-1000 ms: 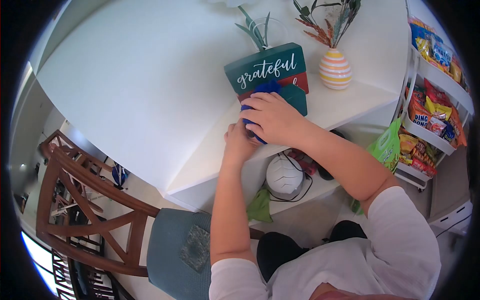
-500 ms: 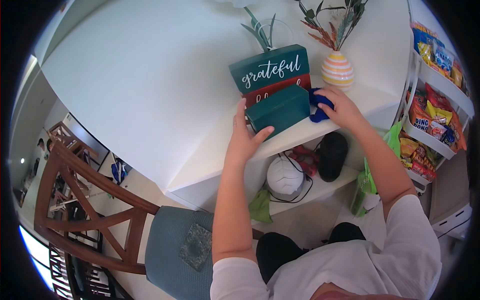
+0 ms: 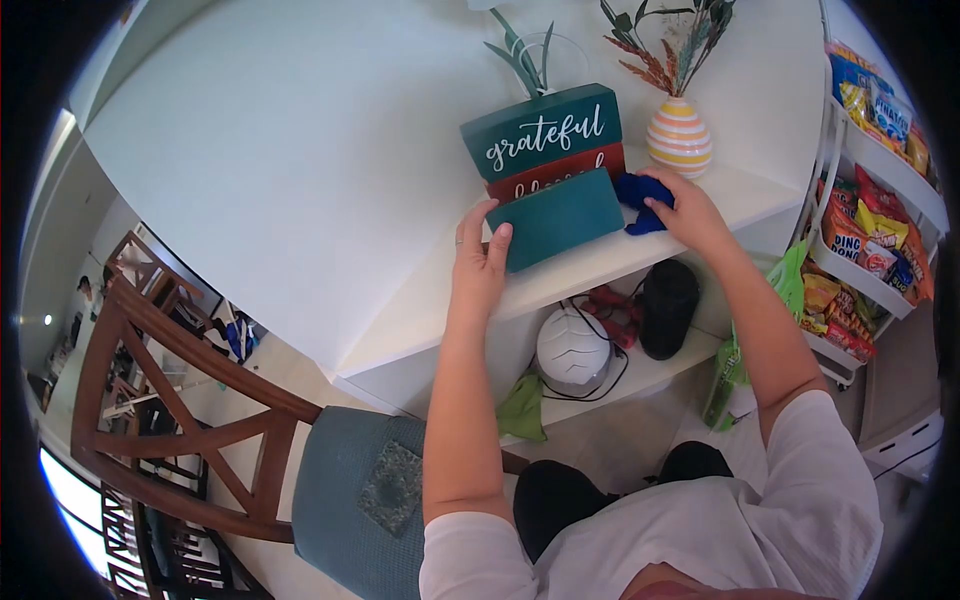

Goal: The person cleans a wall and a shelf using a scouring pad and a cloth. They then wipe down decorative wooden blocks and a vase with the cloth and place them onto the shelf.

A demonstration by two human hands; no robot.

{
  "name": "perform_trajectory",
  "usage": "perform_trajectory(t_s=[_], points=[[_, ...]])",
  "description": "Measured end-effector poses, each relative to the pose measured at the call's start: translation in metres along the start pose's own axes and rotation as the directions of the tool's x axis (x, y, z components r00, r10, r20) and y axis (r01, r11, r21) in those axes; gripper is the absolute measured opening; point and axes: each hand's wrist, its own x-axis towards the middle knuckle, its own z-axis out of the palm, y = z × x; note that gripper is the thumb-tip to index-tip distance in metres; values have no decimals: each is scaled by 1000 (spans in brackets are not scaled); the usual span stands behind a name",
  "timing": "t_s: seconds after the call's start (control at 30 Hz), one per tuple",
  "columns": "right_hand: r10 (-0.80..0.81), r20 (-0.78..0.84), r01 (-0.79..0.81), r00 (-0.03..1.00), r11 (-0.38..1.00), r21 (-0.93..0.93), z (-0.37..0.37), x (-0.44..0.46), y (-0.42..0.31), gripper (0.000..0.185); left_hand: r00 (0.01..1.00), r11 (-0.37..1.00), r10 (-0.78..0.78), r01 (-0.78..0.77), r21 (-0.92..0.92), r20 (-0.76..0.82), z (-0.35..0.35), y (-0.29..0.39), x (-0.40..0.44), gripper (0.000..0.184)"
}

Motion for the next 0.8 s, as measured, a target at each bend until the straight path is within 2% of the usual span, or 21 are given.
perform_trajectory(t_s=[0.03, 0.13, 0.2, 0.23, 0.3, 0.33, 0.4, 0.47, 0.5, 0.53, 0.57, 0.63, 0.7, 0.77, 0.8], points=[[51, -2, -50, 999, 995, 88, 0, 1, 0, 38, 999, 999, 28, -28, 27, 16, 0, 0, 0, 56], [78, -29, -72, 997, 982, 173, 0, 6, 5, 36, 989, 980, 135, -142, 137, 56, 3, 9, -6, 81], [133, -138, -73, 981, 924, 374, 1, 12, 10, 36, 969, 936, 236, -247, 250, 74, 4, 16, -10, 99], [167, -184, -62, 969, 881, 470, 1, 14, 10, 36, 971, 937, 227, -238, 254, 72, 4, 16, -10, 99], [63, -376, 121, 924, 886, 448, 8, 18, -4, 36, 976, 940, 209, -219, 260, 67, 6, 15, -8, 101], [17, -468, 208, 884, 882, 424, 13, 17, -20, 36, 991, 971, 101, -117, 210, 85, 7, 19, -8, 99], [-285, -421, 369, 861, 920, 131, 30, 12, -69, 38, 983, 988, -112, 95, 122, 145, 4, 33, -9, 95], [-590, -185, 593, 786, 804, -43, 58, 6, -110, 43, 987, 999, 23, -29, 35, 162, 3, 19, -10, 93], [-618, -47, 607, 785, 782, -142, 78, -6, -126, 44, 982, 996, 90, -90, -9, 164, 2, 9, -9, 92], [-625, 96, 628, 775, 742, -234, 93, -16, -134, 46, 945, 936, 268, -301, 183, 188, -2, 2, -6, 92], [-591, 123, 602, 797, 766, -224, 95, -18, -137, 47, 872, 796, 425, -488, 358, 243, -6, -5, -1, 91], [-518, 185, 548, 835, 811, -205, 98, -19, -139, 48, 861, 753, 451, -508, 419, 233, -7, 1, -1, 90], [-475, 217, 520, 853, 808, -276, 86, -19, -125, 50, 979, 965, 179, -195, 178, 99, -2, 11, -10, 90], [-410, 245, 475, 879, 801, -364, 67, -20, -112, 47, 993, 986, 38, -56, 160, 110, 0, 19, -10, 90], [-449, 147, 471, 881, 809, -352, 62, -17, -97, 45, 993, 988, -29, 11, 152, 116, 1, 21, -9, 90]])
